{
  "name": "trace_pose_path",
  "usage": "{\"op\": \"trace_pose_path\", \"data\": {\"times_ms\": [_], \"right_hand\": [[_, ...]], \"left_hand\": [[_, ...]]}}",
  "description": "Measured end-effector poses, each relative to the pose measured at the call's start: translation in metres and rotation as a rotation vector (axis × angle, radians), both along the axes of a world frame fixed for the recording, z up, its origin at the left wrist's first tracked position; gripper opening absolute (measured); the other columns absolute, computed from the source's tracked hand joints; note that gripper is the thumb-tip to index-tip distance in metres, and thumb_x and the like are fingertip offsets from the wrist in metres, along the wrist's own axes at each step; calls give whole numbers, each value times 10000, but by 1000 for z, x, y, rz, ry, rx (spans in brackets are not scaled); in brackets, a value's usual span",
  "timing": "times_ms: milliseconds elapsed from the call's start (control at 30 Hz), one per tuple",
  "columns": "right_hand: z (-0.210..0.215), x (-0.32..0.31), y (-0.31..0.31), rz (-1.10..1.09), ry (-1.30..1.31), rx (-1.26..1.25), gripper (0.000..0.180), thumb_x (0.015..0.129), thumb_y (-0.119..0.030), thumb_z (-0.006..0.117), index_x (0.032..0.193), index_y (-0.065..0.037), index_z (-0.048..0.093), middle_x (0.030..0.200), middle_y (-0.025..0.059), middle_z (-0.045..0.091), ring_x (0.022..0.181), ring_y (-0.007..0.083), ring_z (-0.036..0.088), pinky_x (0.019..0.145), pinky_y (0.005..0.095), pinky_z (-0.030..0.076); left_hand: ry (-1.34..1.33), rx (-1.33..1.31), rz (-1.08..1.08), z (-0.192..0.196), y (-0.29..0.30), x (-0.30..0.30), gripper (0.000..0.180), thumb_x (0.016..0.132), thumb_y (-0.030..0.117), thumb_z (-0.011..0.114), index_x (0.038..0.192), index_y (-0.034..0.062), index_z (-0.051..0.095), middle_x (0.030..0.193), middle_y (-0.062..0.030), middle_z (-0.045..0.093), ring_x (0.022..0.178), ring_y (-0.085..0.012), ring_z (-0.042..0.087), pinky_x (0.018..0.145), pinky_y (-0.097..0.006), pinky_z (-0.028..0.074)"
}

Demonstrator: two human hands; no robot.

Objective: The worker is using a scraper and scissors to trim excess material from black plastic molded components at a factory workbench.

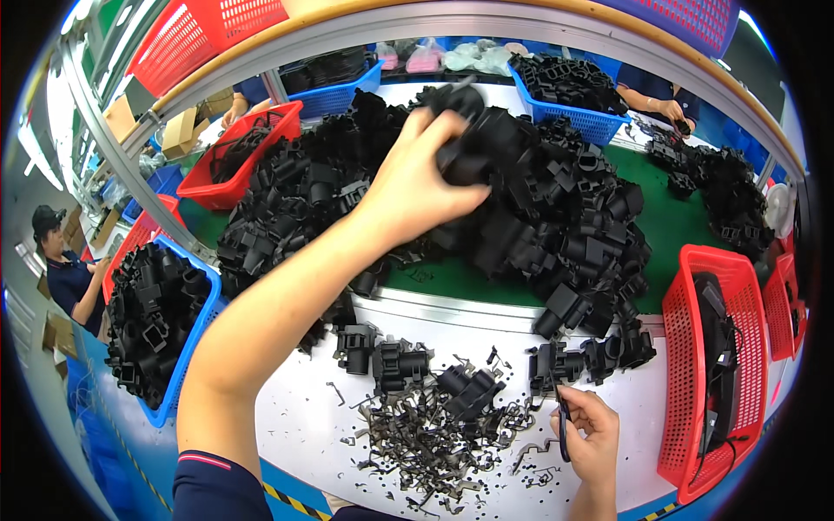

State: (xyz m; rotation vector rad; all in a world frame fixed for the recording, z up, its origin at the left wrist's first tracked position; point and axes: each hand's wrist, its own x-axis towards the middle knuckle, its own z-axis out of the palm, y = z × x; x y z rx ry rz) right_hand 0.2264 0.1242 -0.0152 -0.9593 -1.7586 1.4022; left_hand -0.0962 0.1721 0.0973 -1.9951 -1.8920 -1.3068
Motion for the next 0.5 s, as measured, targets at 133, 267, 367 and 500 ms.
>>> {"op": "trace_pose_path", "data": {"times_ms": [133,267,367,500], "right_hand": [[-4,9,7,33,-97,94,316,738,67,581,1051,23,565,780,47,573,628,62,534,536,172,416],[-8,3,-1,55,81,-99,285,845,21,463,1129,-4,446,869,97,620,586,40,487,526,172,414],[-8,-4,-10,82,116,-98,260,863,-1,450,1119,-21,407,918,123,624,575,41,482,547,180,423],[-8,-6,-5,76,62,-14,378,765,39,529,1108,-34,387,1011,147,602,617,60,499,586,191,424]], "left_hand": [[256,-116,-22,35,68,22,628,590,310,738,1114,51,506,1109,-176,476,1036,-316,497,890,-375,413],[318,-308,121,18,96,12,723,607,403,749,1199,111,455,1073,-169,543,1020,-321,527,865,-402,442],[284,-218,163,9,88,-6,733,637,411,731,1226,91,432,1088,-182,562,1044,-315,529,871,-402,436],[107,-140,-59,5,18,-7,542,716,339,692,1137,47,515,1058,-167,585,988,-288,566,832,-359,453]]}}
